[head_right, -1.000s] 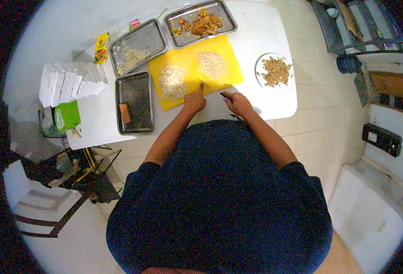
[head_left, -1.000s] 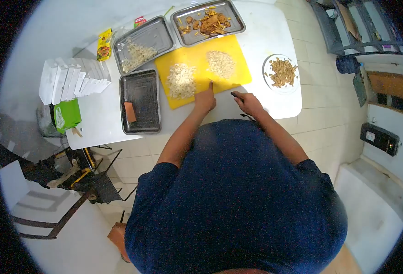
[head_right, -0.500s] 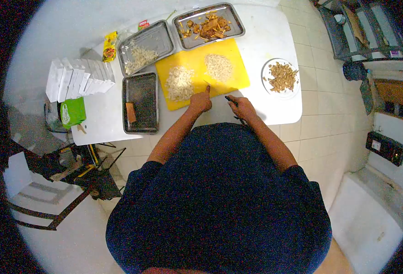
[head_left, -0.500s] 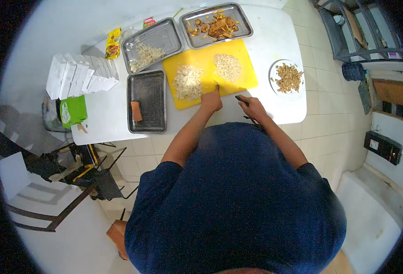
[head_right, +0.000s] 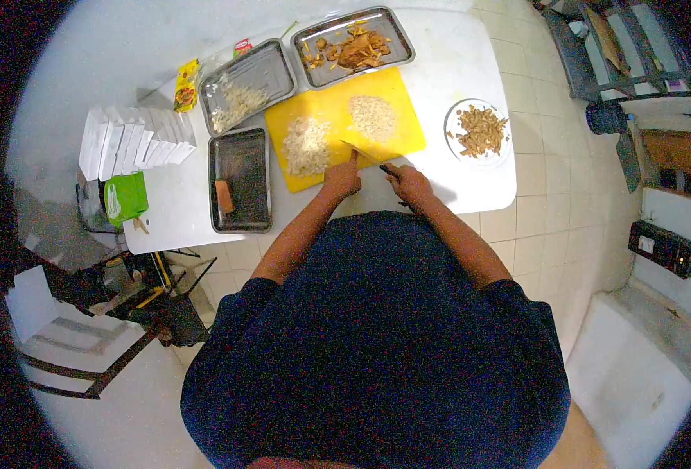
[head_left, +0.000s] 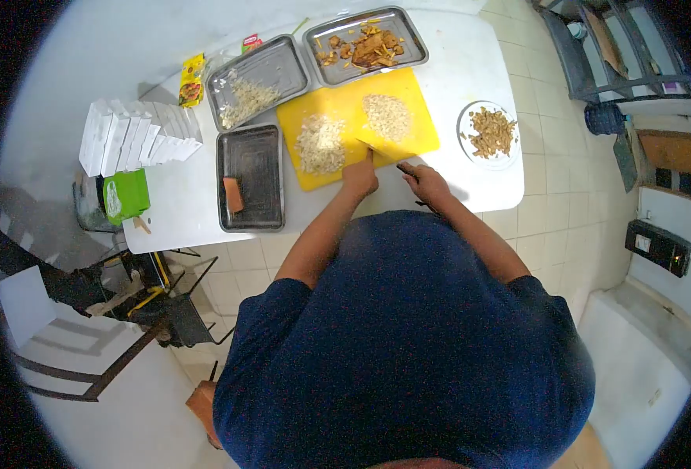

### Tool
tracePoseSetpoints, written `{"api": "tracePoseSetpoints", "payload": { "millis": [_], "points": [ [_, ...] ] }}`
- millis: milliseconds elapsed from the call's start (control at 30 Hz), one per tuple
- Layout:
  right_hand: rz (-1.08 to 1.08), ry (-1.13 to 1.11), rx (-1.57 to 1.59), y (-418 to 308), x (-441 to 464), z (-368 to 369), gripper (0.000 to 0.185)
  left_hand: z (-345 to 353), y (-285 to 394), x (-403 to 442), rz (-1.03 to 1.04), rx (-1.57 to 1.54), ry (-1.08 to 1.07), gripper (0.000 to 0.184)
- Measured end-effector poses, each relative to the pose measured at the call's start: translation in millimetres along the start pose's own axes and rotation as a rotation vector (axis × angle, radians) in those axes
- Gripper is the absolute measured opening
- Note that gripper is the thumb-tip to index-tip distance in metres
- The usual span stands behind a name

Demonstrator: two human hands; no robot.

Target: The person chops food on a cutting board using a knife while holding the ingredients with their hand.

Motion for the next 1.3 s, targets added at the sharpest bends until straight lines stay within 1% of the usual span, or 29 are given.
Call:
{"api": "tracePoseSetpoints", "payload": {
  "millis": [100, 200, 300, 400, 500, 600, 700, 800, 867, 900, 1000, 1033, 1233, 1300],
  "points": [
    [0.038, -0.033, 0.121, 10.0, 12.1, 17.3, 0.034, 2.2, -0.6, -6.3, 0.015, 0.047, 0.041, 0.088],
    [0.03, 0.02, 0.321, 11.8, 6.8, 13.9, 0.035, 9.4, -3.7, -5.4, -0.056, 0.023, -0.049, 0.09],
    [0.006, 0.04, 0.316, 11.0, -3.1, 3.7, 0.036, 11.6, -5.9, -3.3, -0.062, 0.011, -0.059, 0.09],
    [0.03, -0.032, 0.329, 11.9, -9.6, 3.7, 0.036, 13.4, -6.1, 0.9, -0.035, 0.033, -0.025, 0.089],
    [-0.03, 0.033, 0.305, 8.0, -11.3, -0.5, 0.036, 16.3, -7.1, 4.5, -0.049, 0.011, -0.027, 0.089],
    [0.009, -0.001, 0.089, 11.0, -11.0, 2.8, 0.036, 15.2, -5.8, 2.3, -0.041, 0.004, -0.03, 0.09],
    [0.0, 0.022, 0.018, 8.7, -7.1, 5.9, 0.035, 10.2, -4.1, 0.9, -0.015, -0.017, -0.004, 0.09],
    [0.004, 0.038, 0.049, 8.5, 7.9, 15.4, 0.033, 7.0, -1.2, -2.0, -0.027, -0.011, -0.025, 0.09],
    [0.051, 0.035, 0.165, 16.2, 20.4, 28.0, 0.031, 11.1, -5.7, 0.2, -0.031, -0.015, -0.046, 0.091],
    [0.071, 0.033, 0.224, 15.0, 24.9, 25.4, 0.03, 10.2, -6.9, -0.1, -0.036, -0.019, -0.055, 0.092],
    [0.09, -0.026, 0.266, 19.3, 24.2, 14.3, 0.031, 15.3, -12.6, -5.6, -0.057, -0.033, -0.091, 0.093],
    [0.095, -0.064, 0.214, 19.7, 22.3, 12.0, 0.034, 16.2, -13.9, -5.8, -0.058, -0.037, -0.088, 0.094],
    [0.105, -0.044, 0.261, 19.1, 2.0, 17.0, 0.034, 15.0, -12.6, -5.8, -0.049, -0.049, -0.078, 0.093],
    [0.157, -0.127, 0.186, 20.3, -1.8, 13.3, 0.034, 13.2, -11.7, -7.1, -0.047, -0.041, -0.082, 0.092]
  ]
}}
Point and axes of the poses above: each hand's wrist, its own x-axis towards the middle knuckle, its own z-axis out of the palm, y = z × x, the point moved 9 cm from there along x, towards the middle knuckle, and after that the axes turned 15 degrees about -x, right-handed, at the moved point
